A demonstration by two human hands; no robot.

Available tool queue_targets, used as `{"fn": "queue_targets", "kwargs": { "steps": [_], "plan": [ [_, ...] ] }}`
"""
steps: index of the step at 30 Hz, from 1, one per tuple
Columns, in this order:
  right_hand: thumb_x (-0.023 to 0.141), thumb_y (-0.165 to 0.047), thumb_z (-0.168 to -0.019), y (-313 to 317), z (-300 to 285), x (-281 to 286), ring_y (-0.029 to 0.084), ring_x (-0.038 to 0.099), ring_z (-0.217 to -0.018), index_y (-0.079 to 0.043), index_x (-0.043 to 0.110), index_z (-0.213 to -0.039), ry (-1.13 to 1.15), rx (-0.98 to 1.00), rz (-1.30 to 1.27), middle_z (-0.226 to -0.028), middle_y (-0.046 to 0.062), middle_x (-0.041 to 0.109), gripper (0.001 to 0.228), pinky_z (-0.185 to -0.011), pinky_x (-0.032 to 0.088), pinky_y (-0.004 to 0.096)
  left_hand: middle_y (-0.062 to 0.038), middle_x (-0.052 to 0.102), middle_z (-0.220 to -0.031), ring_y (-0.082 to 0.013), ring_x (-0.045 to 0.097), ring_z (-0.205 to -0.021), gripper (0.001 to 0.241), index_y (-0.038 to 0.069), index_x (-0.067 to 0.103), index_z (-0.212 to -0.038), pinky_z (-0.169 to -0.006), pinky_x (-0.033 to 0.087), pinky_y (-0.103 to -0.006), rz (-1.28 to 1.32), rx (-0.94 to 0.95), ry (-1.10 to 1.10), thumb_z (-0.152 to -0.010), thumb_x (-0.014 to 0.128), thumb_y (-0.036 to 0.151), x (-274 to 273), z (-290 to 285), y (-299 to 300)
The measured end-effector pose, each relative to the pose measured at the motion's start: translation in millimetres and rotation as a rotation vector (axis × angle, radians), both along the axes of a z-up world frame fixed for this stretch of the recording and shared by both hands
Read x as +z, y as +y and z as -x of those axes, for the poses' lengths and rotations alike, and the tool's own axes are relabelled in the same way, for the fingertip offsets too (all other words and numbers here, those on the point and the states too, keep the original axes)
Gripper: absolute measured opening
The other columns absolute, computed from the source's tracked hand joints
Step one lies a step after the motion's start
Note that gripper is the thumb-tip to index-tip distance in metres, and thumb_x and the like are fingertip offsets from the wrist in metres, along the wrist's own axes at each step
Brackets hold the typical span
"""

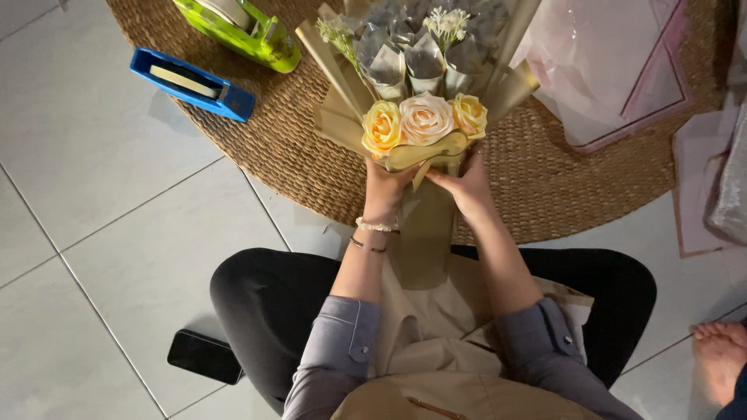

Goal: The person wraps a small bouquet of artificial flowers and paper money in decorative gold paper. They fold the paper around the stem, securing and shaping it to form the outer layer of the arrangement.

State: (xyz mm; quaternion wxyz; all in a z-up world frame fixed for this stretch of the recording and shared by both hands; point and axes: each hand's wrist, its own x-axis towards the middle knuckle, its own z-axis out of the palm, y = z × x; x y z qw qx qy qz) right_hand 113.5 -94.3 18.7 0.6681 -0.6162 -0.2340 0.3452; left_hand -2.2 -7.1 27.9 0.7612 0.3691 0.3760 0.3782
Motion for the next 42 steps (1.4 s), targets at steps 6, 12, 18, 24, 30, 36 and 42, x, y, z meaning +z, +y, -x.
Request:
{"fn": "queue_targets", "kwargs": {
  "steps": [6, 12, 18, 24, 30, 36, 42],
  "plan": [
    [0.091, -0.003, -0.059, -2, 2, 45, 0.021, 0.051, -0.113, -0.003, 0.041, -0.125, 0.031, -0.068, -0.01, -0.12, 0.009, 0.054, 0.083, -0.098, 0.046, 0.043, -0.011, 0.008, -0.16, -0.0247, 0.012, -0.145, 0.109, 0.012, 0.004, -0.154, -0.116, 0.021, -0.0469, -0.058, -0.241, -0.286, -0.078, 0.077, 0.04, 47, 12, -8],
    [0.093, 0.001, -0.053, -19, 10, 68, 0.023, 0.052, -0.118, -0.002, 0.047, -0.125, -0.039, -0.123, 0.034, -0.121, 0.015, 0.058, 0.085, -0.1, 0.045, 0.043, -0.021, 0.044, -0.139, -0.0271, 0.039, -0.128, 0.076, 0.0, 0.029, -0.139, -0.107, 0.037, -0.05, -0.357, -0.261, -0.155, -0.078, 0.073, -0.005, 8, 15, -6],
    [0.095, -0.017, -0.055, -36, 59, 129, 0.041, 0.011, -0.143, 0.011, 0.014, -0.144, 0.024, -0.21, 0.184, -0.15, 0.034, 0.017, 0.123, -0.117, 0.009, 0.05, -0.02, 0.028, -0.152, -0.03, 0.028, -0.137, 0.092, 0.004, 0.018, -0.15, -0.107, 0.035, -0.0492, -0.251, -0.26, -0.225, -0.075, 0.069, -0.011, 3, 21, -32],
    [0.094, -0.024, -0.056, -56, 73, 134, 0.044, 0.011, -0.142, 0.012, 0.011, -0.143, 0.009, -0.214, 0.174, -0.149, 0.037, 0.015, 0.125, -0.117, 0.011, 0.051, -0.019, 0.03, -0.151, -0.0279, 0.028, -0.138, 0.086, 0.005, 0.02, -0.15, -0.107, 0.035, -0.0475, -0.26, -0.285, -0.217, -0.079, 0.067, -0.006, -4, 31, -47],
    [0.094, -0.02, -0.054, -60, 90, 134, 0.037, 0.016, -0.143, 0.008, 0.017, -0.144, 0.0, -0.215, 0.156, -0.149, 0.031, 0.023, 0.121, -0.116, 0.013, 0.049, -0.02, 0.037, -0.145, -0.0275, 0.039, -0.131, 0.084, 0.005, 0.02, -0.148, -0.103, 0.039, -0.0481, -0.249, -0.303, -0.192, -0.08, 0.07, -0.003, 36, 52, -51],
    [0.093, -0.025, -0.055, -47, 92, 122, 0.039, 0.016, -0.142, 0.009, 0.014, -0.145, -0.045, -0.181, 0.151, -0.15, 0.031, 0.021, 0.124, -0.116, 0.013, 0.05, -0.021, 0.042, -0.142, -0.0264, 0.04, -0.128, 0.079, 0.004, 0.021, -0.148, -0.104, 0.039, -0.0485, -0.182, -0.285, -0.197, -0.084, 0.068, 0.006, 74, 62, -43],
    [0.085, -0.024, -0.069, -50, 75, 88, 0.034, 0.034, -0.135, 0.001, 0.021, -0.143, -0.031, -0.111, 0.061, -0.14, 0.025, 0.039, 0.1, -0.112, 0.026, 0.048, -0.017, 0.045, -0.14, -0.0242, 0.046, -0.124, 0.083, 0.009, 0.021, -0.149, -0.101, 0.043, -0.0451, -0.092, -0.254, -0.183, -0.083, 0.071, 0.01, 72, 61, -39]
  ]
}}
